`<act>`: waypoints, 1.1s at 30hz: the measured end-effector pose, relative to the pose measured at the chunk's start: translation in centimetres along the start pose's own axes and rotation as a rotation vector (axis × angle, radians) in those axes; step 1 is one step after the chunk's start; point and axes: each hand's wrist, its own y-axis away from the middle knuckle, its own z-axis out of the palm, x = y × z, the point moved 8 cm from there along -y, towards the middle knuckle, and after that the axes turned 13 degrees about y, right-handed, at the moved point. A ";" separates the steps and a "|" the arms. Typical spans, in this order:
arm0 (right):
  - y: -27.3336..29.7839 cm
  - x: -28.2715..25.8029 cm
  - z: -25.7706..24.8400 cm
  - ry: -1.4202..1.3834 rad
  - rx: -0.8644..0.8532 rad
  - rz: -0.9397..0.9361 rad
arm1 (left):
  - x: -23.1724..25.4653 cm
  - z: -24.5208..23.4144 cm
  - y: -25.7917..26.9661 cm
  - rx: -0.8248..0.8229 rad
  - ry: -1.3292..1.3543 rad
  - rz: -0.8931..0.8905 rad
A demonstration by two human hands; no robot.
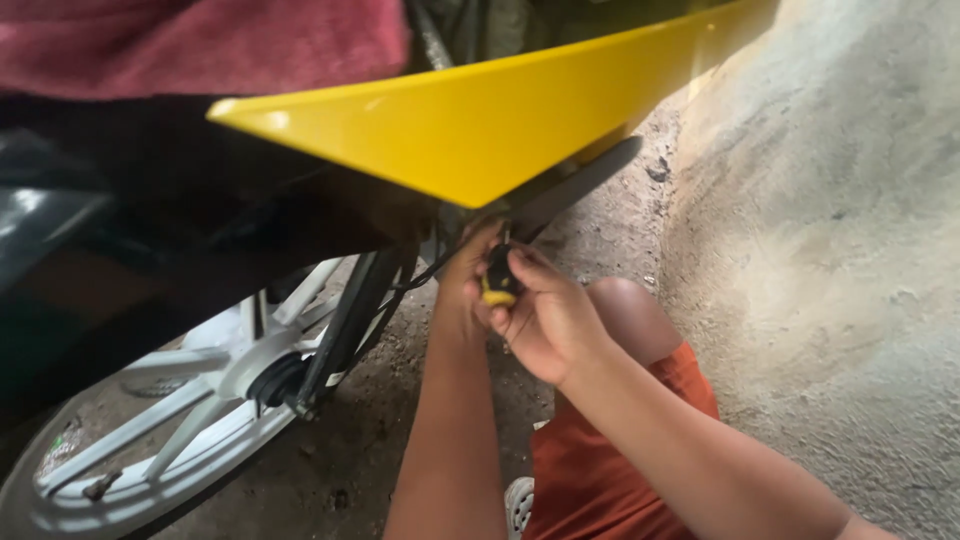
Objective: The person uses an Allen key to remove a screw from a motorcycle's side panel, then detaches the panel and a wire connector. They then use a screwdriver to remove a screw from the lower fairing and pull it away from the frame.
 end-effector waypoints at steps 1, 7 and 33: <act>-0.3 0.0 -0.4 0.011 0.042 -0.004 | 0.2 0.4 0.4 0.055 -0.009 -0.007; -2.5 -0.5 -2.1 -0.003 0.081 -0.067 | -0.4 0.2 -0.3 -0.058 -0.056 0.027; -4.1 -0.7 -1.5 -0.114 0.080 -0.121 | 1.1 2.9 1.9 -0.129 -0.056 0.065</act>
